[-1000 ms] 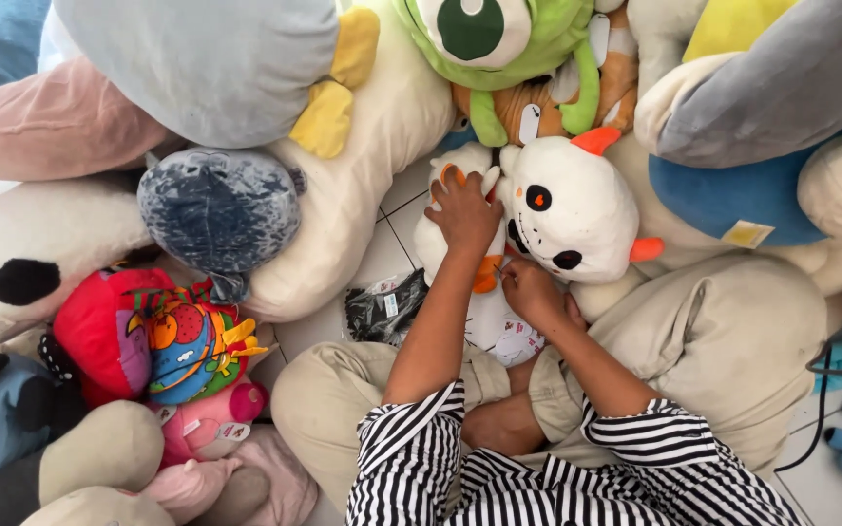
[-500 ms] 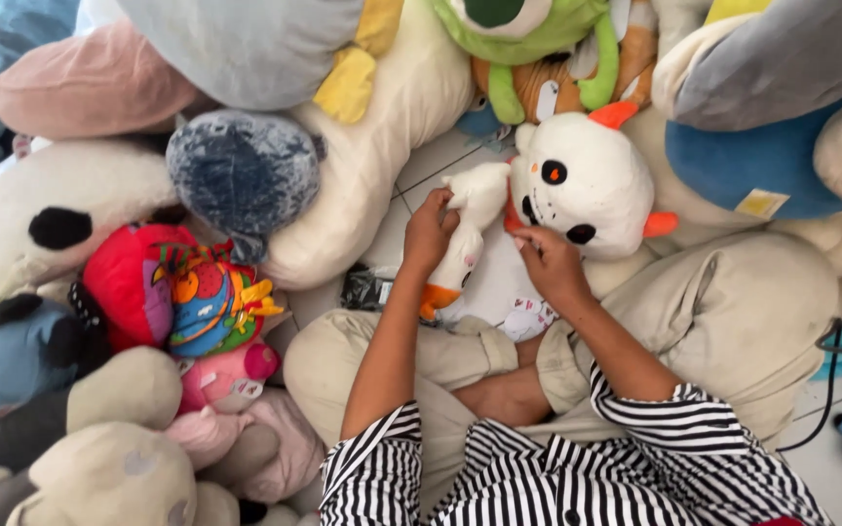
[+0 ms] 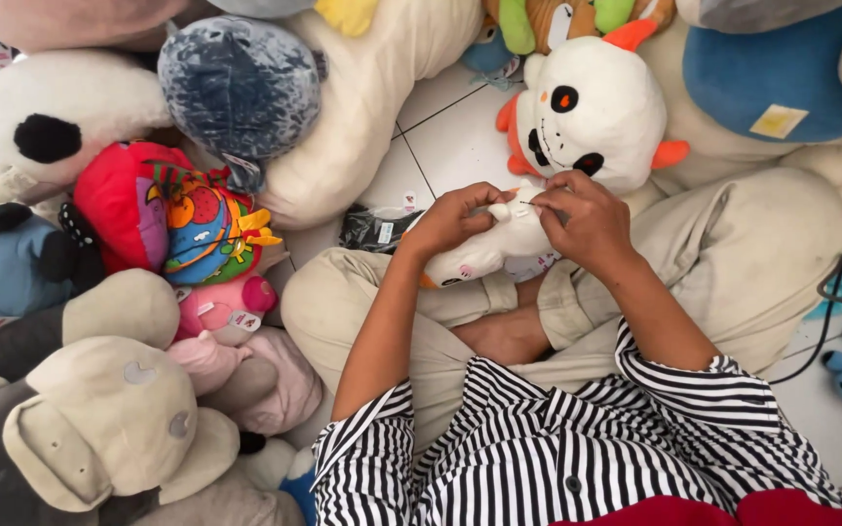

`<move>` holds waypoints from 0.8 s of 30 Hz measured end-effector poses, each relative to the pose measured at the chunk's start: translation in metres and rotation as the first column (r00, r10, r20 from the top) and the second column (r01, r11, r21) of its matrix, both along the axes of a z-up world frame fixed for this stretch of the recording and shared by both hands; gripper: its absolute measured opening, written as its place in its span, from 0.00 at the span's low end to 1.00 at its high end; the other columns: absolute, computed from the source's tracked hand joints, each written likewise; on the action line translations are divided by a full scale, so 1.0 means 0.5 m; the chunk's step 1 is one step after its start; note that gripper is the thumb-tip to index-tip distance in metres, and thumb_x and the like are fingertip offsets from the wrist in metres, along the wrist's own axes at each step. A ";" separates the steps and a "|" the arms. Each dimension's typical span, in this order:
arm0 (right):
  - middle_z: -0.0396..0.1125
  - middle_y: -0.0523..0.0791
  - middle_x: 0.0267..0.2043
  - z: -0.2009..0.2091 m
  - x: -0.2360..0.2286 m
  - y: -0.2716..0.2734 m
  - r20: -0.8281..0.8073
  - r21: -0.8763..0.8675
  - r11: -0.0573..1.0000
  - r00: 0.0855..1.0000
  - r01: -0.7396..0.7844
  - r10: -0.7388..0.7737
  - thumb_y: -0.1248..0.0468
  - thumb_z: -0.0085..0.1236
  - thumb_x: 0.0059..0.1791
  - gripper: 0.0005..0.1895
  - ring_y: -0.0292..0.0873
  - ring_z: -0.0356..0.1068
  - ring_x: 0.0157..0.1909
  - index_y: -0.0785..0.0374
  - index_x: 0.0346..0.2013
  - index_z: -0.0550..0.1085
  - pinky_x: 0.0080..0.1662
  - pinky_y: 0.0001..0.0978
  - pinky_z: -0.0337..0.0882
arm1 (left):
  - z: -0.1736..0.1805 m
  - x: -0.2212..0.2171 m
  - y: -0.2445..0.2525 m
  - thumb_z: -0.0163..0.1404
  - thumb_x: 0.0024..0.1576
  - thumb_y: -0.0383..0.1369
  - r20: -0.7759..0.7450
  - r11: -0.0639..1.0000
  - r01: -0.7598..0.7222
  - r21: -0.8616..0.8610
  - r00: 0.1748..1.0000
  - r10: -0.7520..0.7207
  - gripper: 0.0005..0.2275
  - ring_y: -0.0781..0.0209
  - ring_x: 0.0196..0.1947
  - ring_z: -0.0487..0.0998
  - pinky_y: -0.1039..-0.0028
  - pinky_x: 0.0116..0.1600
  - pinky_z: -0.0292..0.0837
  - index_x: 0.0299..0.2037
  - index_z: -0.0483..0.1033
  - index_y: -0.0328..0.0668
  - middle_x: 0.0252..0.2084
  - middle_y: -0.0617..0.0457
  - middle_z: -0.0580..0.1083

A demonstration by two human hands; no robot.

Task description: Attaching tags to various plush toys while sitting on the floor in a gift shop.

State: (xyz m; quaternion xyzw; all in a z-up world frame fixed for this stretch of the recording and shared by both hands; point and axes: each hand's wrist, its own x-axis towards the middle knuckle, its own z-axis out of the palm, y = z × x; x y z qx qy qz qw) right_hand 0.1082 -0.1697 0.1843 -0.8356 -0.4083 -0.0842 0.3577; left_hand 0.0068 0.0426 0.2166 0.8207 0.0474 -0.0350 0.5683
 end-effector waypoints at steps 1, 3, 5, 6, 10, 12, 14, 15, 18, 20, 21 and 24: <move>0.71 0.37 0.47 0.007 0.000 -0.009 0.002 -0.002 1.000 1.000 0.003 -0.003 0.63 0.60 0.50 0.06 0.47 0.75 0.43 0.46 0.38 0.81 0.40 0.39 0.76 | -0.010 0.009 -0.003 0.51 0.55 0.30 0.002 1.000 0.003 -0.002 1.000 -0.003 0.08 0.40 0.53 0.79 0.50 0.62 0.68 0.44 0.77 0.47 0.46 0.45 0.81; 0.72 0.37 0.45 0.020 0.000 -0.024 -0.160 -0.090 0.995 0.987 -0.039 0.025 0.60 0.62 0.48 0.04 0.50 0.74 0.46 0.46 0.37 0.81 0.44 0.43 0.75 | -0.030 0.024 -0.007 0.52 0.54 0.29 -0.011 0.997 0.080 0.005 0.997 -0.080 0.09 0.43 0.51 0.81 0.53 0.61 0.70 0.45 0.78 0.48 0.45 0.48 0.82; 0.72 0.37 0.45 0.020 0.004 -0.022 -0.206 -0.131 0.990 0.978 -0.053 0.025 0.61 0.62 0.48 0.04 0.50 0.74 0.46 0.46 0.37 0.81 0.45 0.44 0.75 | -0.088 0.043 -0.004 0.52 0.53 0.30 -0.019 0.995 0.099 0.012 0.995 -0.099 0.10 0.46 0.51 0.81 0.55 0.61 0.71 0.45 0.78 0.50 0.43 0.50 0.82; 0.73 0.38 0.45 0.020 0.007 -0.020 -0.250 -0.170 0.983 0.968 -0.066 0.022 0.61 0.61 0.48 0.05 0.51 0.74 0.47 0.47 0.37 0.81 0.46 0.45 0.75 | -0.116 0.054 -0.001 0.53 0.53 0.31 -0.028 0.993 0.120 0.019 0.992 -0.120 0.11 0.49 0.50 0.81 0.56 0.61 0.71 0.45 0.79 0.52 0.42 0.52 0.82; 0.72 0.40 0.45 -0.041 0.035 -0.013 -0.319 -0.267 0.961 0.947 -0.069 -0.020 0.60 0.58 0.51 0.05 0.53 0.74 0.47 0.50 0.39 0.80 0.48 0.49 0.74 | -0.142 0.072 0.000 0.53 0.52 0.29 -0.038 0.989 0.146 -0.026 0.988 -0.147 0.11 0.53 0.47 0.82 0.58 0.60 0.72 0.44 0.79 0.50 0.39 0.53 0.82; 0.71 0.40 0.43 -0.086 0.051 -0.010 -0.422 -0.280 0.958 0.905 -0.065 -0.062 0.59 0.57 0.51 0.04 0.54 0.74 0.48 0.50 0.38 0.78 0.48 0.50 0.73 | -0.130 0.075 0.003 0.51 0.51 0.26 -0.040 0.975 0.170 -0.143 0.983 -0.178 0.12 0.59 0.45 0.80 0.60 0.60 0.71 0.44 0.79 0.46 0.38 0.54 0.82; 0.71 0.42 0.41 -0.111 0.068 -0.009 -0.468 -0.249 0.966 0.882 -0.066 -0.060 0.59 0.58 0.50 0.04 0.54 0.74 0.48 0.51 0.37 0.79 0.49 0.49 0.73 | -0.085 0.070 -0.010 0.49 0.52 0.24 -0.050 0.981 0.191 -0.010 0.980 -0.192 0.12 0.48 0.49 0.80 0.54 0.63 0.68 0.45 0.79 0.46 0.41 0.49 0.82; 0.71 0.43 0.39 -0.123 0.076 -0.008 -0.508 -0.213 0.975 0.860 -0.065 -0.054 0.59 0.59 0.49 0.04 0.54 0.73 0.47 0.52 0.35 0.79 0.49 0.48 0.72 | -0.062 0.066 -0.016 0.48 0.54 0.22 -0.057 0.970 0.208 0.128 0.978 -0.202 0.12 0.36 0.53 0.79 0.47 0.66 0.64 0.45 0.79 0.45 0.43 0.44 0.82; 0.70 0.45 0.35 -0.159 0.086 -0.003 -0.516 -0.197 0.978 0.855 -0.067 -0.046 0.59 0.60 0.48 0.04 0.53 0.73 0.45 0.55 0.34 0.79 0.48 0.46 0.71 | -0.098 0.072 -0.045 0.48 0.55 0.23 -0.116 0.842 0.194 0.504 0.981 -0.156 0.13 0.48 0.54 0.80 0.46 0.73 0.48 0.44 0.78 0.57 0.43 0.57 0.82; 0.70 0.46 0.35 -0.152 0.083 -0.005 -0.529 -0.179 0.982 0.848 -0.063 -0.042 0.60 0.60 0.48 0.05 0.54 0.73 0.45 0.56 0.34 0.80 0.48 0.45 0.71 | -0.077 0.053 -0.063 0.50 0.53 0.31 -0.044 0.879 0.109 0.465 0.994 -0.099 0.08 0.49 0.50 0.81 0.51 0.68 0.56 0.42 0.77 0.54 0.40 0.56 0.82; 0.70 0.46 0.34 -0.149 0.081 -0.006 -0.539 -0.162 0.985 0.841 -0.058 -0.039 0.60 0.61 0.48 0.05 0.54 0.73 0.45 0.57 0.33 0.80 0.48 0.45 0.71 | -0.067 0.043 -0.072 0.52 0.52 0.40 0.027 0.908 0.024 0.418 0.999 -0.038 0.09 0.50 0.47 0.81 0.55 0.64 0.64 0.39 0.77 0.52 0.37 0.55 0.81; 0.70 0.52 0.33 -0.109 0.068 -0.003 -0.567 -0.128 0.986 0.823 -0.111 0.019 0.60 0.62 0.47 0.06 0.59 0.72 0.45 0.58 0.33 0.81 0.49 0.48 0.70 | -0.136 0.039 -0.097 0.46 0.60 0.52 0.160 0.865 -0.214 0.454 0.974 0.157 0.15 0.60 0.39 0.80 0.66 0.57 0.66 0.29 0.75 0.56 0.27 0.63 0.78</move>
